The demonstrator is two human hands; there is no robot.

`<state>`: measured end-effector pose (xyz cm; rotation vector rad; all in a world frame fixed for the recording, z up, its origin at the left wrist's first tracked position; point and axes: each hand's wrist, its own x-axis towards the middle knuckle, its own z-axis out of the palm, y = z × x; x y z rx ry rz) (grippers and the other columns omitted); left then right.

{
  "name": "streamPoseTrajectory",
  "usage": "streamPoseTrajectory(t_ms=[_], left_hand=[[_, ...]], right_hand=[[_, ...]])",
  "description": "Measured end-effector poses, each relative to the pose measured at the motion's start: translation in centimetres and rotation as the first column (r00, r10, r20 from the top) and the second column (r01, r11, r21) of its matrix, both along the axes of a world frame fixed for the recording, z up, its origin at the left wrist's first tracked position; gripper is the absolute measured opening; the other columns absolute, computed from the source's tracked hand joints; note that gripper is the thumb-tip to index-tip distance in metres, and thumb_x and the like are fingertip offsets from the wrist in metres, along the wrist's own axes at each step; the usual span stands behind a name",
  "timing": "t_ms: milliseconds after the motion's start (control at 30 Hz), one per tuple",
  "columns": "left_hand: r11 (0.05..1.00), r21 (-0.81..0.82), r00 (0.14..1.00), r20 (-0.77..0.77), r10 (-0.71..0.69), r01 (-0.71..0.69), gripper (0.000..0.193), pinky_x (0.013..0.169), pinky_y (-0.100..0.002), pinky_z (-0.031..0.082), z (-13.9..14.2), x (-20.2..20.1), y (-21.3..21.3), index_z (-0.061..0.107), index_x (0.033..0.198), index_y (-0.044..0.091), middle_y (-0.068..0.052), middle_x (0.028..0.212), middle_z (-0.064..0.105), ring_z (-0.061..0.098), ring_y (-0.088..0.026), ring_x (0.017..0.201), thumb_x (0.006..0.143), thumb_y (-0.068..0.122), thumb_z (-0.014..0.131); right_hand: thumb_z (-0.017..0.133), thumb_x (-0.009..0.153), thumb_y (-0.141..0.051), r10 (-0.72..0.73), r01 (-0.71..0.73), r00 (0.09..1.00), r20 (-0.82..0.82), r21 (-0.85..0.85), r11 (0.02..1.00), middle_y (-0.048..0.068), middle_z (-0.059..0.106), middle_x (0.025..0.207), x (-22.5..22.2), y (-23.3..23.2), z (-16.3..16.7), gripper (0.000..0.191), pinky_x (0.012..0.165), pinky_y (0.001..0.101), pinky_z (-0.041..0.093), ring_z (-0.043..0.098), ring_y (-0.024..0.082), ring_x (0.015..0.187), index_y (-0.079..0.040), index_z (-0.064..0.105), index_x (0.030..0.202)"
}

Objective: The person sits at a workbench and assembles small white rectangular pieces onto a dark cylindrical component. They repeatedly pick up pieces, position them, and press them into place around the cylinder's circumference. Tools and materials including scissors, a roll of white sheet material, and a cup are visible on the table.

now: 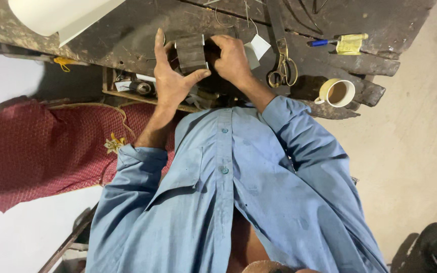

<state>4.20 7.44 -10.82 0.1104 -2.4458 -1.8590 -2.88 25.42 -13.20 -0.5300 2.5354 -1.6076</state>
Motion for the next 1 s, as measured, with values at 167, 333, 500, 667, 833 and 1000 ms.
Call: streamPoseTrajectory(t_ms=[167, 333, 500, 667, 833, 1000], left_hand=[[0.997, 0.044, 0.996, -0.057, 0.072, -0.07, 0.128, 0.112, -0.039, 0.06, 0.4, 1.0, 0.9, 0.011, 0.166, 0.008, -0.019, 0.145, 0.062, 0.068, -0.027, 0.13, 0.078, 0.03, 0.103], [0.863, 0.504, 0.999, -0.019, 0.033, -0.019, 0.097, 0.118, -0.038, 0.053, 0.1, 1.7, -1.8, 0.013, 0.163, 0.006, -0.017, 0.147, 0.058, 0.061, -0.024, 0.137, 0.099, 0.024, 0.084], [0.882, 0.468, 0.999, 0.034, 0.04, -0.051, 0.058, 0.113, -0.034, 0.055, 0.1, 1.4, -4.9, 0.039, 0.159, 0.005, -0.015, 0.143, 0.064, 0.063, -0.021, 0.131, 0.105, -0.002, 0.059], [0.926, 0.372, 0.996, -0.03, 0.087, -0.07, 0.067, 0.103, -0.03, 0.057, 0.4, 1.1, -5.9, 0.041, 0.154, 0.006, -0.013, 0.13, 0.071, 0.068, -0.018, 0.121, 0.095, -0.011, 0.067], [0.921, 0.359, 0.988, 0.092, 0.127, -0.152, 0.067, 0.092, -0.03, 0.061, 0.8, 0.8, -7.1, 0.045, 0.15, 0.006, -0.009, 0.116, 0.077, 0.073, -0.017, 0.105, 0.09, -0.01, 0.071], [0.951, 0.279, 0.991, 0.04, 0.127, -0.133, 0.068, 0.092, -0.03, 0.061, 1.1, 0.7, -8.4, 0.047, 0.147, 0.006, -0.009, 0.111, 0.08, 0.076, -0.016, 0.103, 0.087, -0.01, 0.075]], right_hand=[[0.074, 0.078, -0.004, 0.02, -0.019, 0.997, 0.068, -0.017, 1.0, 0.021, 0.075, 0.096, -0.8, -0.7, 0.5, 0.026, 0.074, 0.0383, 0.058, 0.077, 0.033, 0.087, 0.0, 0.074, 0.104], [0.072, 0.08, -0.003, 0.005, -0.009, 0.993, 0.115, 0.029, 1.0, 0.017, 0.078, 0.093, -0.2, -1.7, 1.5, 0.026, 0.073, 0.0337, 0.057, 0.077, 0.023, 0.081, -0.002, 0.076, 0.106], [0.081, 0.084, -0.012, -0.038, 0.03, 0.993, 0.111, 0.072, 0.997, 0.012, 0.079, 0.089, 1.0, -3.5, 2.4, 0.02, 0.071, 0.031, 0.056, 0.073, 0.017, 0.08, -0.002, 0.076, 0.101], [0.085, 0.086, -0.019, -0.044, 0.03, 0.994, 0.098, 0.144, 0.989, 0.009, 0.08, 0.091, 1.5, -4.9, 3.1, 0.023, 0.07, 0.0288, 0.054, 0.073, 0.013, 0.081, -0.005, 0.078, 0.103], [0.083, 0.086, -0.02, -0.114, 0.073, 0.965, 0.235, 0.174, 0.982, 0.005, 0.08, 0.09, 2.3, -6.6, 4.1, 0.021, 0.07, 0.027, 0.053, 0.071, 0.011, 0.081, -0.007, 0.079, 0.103], [0.083, 0.084, -0.014, -0.195, 0.153, 0.966, 0.17, 0.232, 0.961, 0.004, 0.08, 0.091, 3.2, -8.3, 5.2, 0.022, 0.071, 0.027, 0.053, 0.071, 0.012, 0.082, -0.008, 0.08, 0.105]])
